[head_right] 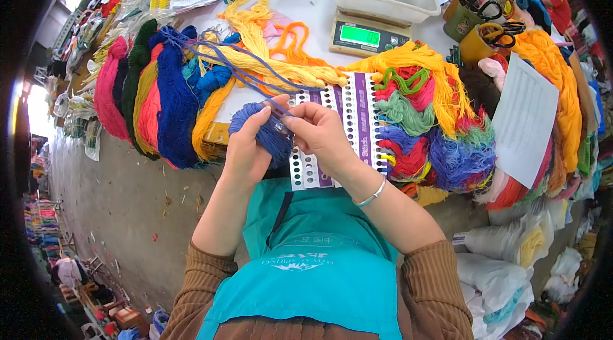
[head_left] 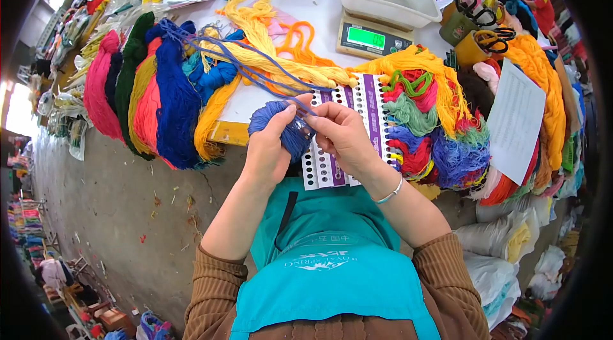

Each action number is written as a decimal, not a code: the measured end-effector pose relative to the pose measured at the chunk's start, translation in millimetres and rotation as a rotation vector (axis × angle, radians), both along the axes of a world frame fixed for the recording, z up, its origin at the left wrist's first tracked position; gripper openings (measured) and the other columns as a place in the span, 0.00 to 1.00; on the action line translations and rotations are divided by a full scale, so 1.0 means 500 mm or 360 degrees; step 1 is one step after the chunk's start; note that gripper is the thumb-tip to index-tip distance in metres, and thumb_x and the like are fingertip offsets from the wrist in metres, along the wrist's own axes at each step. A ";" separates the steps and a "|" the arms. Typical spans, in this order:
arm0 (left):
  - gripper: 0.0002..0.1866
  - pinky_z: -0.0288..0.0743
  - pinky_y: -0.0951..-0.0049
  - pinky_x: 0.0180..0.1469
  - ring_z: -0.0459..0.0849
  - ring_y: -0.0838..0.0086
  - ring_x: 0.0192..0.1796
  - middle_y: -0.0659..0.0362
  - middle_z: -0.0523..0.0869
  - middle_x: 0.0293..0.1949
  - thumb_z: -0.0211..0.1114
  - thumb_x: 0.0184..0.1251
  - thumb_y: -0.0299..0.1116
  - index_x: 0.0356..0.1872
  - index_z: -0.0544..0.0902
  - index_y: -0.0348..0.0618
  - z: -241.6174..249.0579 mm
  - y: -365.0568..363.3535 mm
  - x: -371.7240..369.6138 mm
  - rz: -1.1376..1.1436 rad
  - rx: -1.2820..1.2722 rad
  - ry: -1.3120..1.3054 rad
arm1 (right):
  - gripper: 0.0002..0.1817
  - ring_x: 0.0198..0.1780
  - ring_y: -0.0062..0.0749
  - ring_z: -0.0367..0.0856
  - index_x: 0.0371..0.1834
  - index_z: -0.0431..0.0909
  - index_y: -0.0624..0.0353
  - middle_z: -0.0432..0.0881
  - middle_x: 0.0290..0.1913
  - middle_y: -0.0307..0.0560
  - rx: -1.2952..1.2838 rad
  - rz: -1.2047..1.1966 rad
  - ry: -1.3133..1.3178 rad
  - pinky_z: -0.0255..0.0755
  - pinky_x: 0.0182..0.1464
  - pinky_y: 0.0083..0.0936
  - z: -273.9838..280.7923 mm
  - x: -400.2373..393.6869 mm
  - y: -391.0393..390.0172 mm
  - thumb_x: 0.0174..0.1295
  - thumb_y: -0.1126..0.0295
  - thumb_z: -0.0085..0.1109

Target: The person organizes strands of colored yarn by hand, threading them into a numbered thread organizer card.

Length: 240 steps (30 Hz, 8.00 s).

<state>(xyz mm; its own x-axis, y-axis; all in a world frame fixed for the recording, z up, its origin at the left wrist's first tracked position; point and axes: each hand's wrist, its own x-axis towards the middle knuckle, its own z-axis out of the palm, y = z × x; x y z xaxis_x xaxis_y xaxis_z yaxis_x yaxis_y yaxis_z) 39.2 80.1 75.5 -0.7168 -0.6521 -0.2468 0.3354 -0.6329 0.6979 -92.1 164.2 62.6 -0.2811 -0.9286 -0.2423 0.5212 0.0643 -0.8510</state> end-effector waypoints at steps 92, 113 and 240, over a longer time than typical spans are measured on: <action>0.07 0.68 0.78 0.25 0.68 0.82 0.18 0.60 0.81 0.24 0.58 0.71 0.30 0.35 0.78 0.36 -0.091 -0.076 -0.274 -0.0714 -0.0381 -0.0889 | 0.07 0.31 0.24 0.80 0.35 0.80 0.65 0.84 0.30 0.45 0.0209 -0.0347 0.1662 0.74 0.37 0.23 -0.114 -0.272 -0.007 0.58 0.71 0.62; 0.04 0.62 0.82 0.19 0.69 0.84 0.16 0.63 0.81 0.23 0.62 0.66 0.29 0.37 0.79 0.40 -0.079 -0.085 -0.231 -0.0624 -0.0644 -0.0789 | 0.14 0.24 0.22 0.76 0.38 0.79 0.62 0.79 0.23 0.41 0.0331 -0.0056 0.1892 0.68 0.27 0.23 -0.094 -0.272 -0.018 0.58 0.63 0.68; 0.20 0.70 0.72 0.62 0.79 0.71 0.58 0.54 0.79 0.57 0.55 0.73 0.26 0.64 0.73 0.33 0.288 -0.003 0.343 0.0678 -0.1700 -0.0506 | 0.25 0.42 0.43 0.81 0.51 0.74 0.59 0.80 0.38 0.52 -0.0478 0.0064 0.1316 0.73 0.44 0.34 -0.007 0.109 0.139 0.63 0.49 0.63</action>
<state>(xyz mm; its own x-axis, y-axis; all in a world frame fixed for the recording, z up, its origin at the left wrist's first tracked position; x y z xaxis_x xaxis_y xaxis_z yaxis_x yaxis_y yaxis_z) 210.7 78.7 219.3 -0.3982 -0.8060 0.4380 0.0941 0.4390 0.8935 -37.7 233.6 58.8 -0.2239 -0.9334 0.2803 -0.2674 -0.2178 -0.9387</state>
